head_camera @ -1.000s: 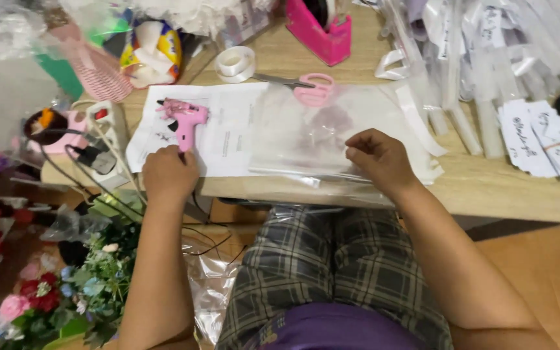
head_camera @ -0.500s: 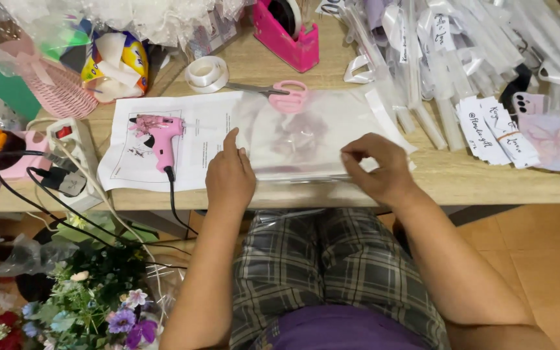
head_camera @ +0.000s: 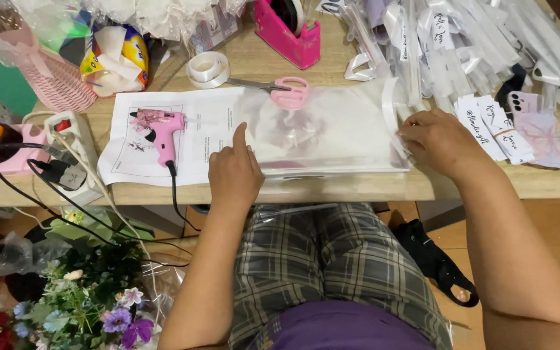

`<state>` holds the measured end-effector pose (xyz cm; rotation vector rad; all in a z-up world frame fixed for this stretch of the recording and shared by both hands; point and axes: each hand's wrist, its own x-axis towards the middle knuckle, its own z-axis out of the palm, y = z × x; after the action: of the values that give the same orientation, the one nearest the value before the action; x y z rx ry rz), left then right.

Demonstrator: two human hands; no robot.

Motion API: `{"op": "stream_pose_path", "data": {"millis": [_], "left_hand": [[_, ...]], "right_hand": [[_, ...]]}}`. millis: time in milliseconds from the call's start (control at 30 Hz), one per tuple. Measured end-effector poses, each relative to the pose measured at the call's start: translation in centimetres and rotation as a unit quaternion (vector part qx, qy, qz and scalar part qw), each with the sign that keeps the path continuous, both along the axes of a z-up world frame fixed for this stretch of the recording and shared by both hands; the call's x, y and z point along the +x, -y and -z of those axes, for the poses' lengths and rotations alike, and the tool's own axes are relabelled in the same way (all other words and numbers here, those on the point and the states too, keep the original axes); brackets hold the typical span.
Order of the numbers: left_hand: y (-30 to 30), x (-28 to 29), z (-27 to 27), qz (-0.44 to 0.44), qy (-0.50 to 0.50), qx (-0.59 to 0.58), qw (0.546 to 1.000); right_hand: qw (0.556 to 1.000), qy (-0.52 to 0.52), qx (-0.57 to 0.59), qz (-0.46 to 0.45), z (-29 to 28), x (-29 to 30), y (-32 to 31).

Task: The person uses a pink hot glue gun to apply glue to a clear plastic bag on a table. They then fold a white ribbon into a bow shape and place it on the bag. Finally, they cut a piece of white tape with scissors and apply it to the bag.

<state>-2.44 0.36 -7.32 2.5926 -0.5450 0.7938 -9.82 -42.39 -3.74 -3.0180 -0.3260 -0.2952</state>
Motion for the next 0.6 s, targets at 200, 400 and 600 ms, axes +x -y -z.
{"op": "stream_pose_path", "data": {"millis": [200,400,600], "left_hand": [[-0.3,-0.4,-0.1,0.010,0.003,0.014,1.000],[0.4,-0.1,0.5,0.006,0.058,0.002,0.998],[0.2,-0.5,0.7,0.015,0.050,-0.011,0.999]], "right_hand": [[0.993,0.010,0.110,0.029,-2.5,-0.2,-1.5],[0.980,0.103,0.134,0.105,-6.3,5.8,-3.4],[0.974,0.012,-0.091,0.207,-2.7,16.3,-0.5]]}}
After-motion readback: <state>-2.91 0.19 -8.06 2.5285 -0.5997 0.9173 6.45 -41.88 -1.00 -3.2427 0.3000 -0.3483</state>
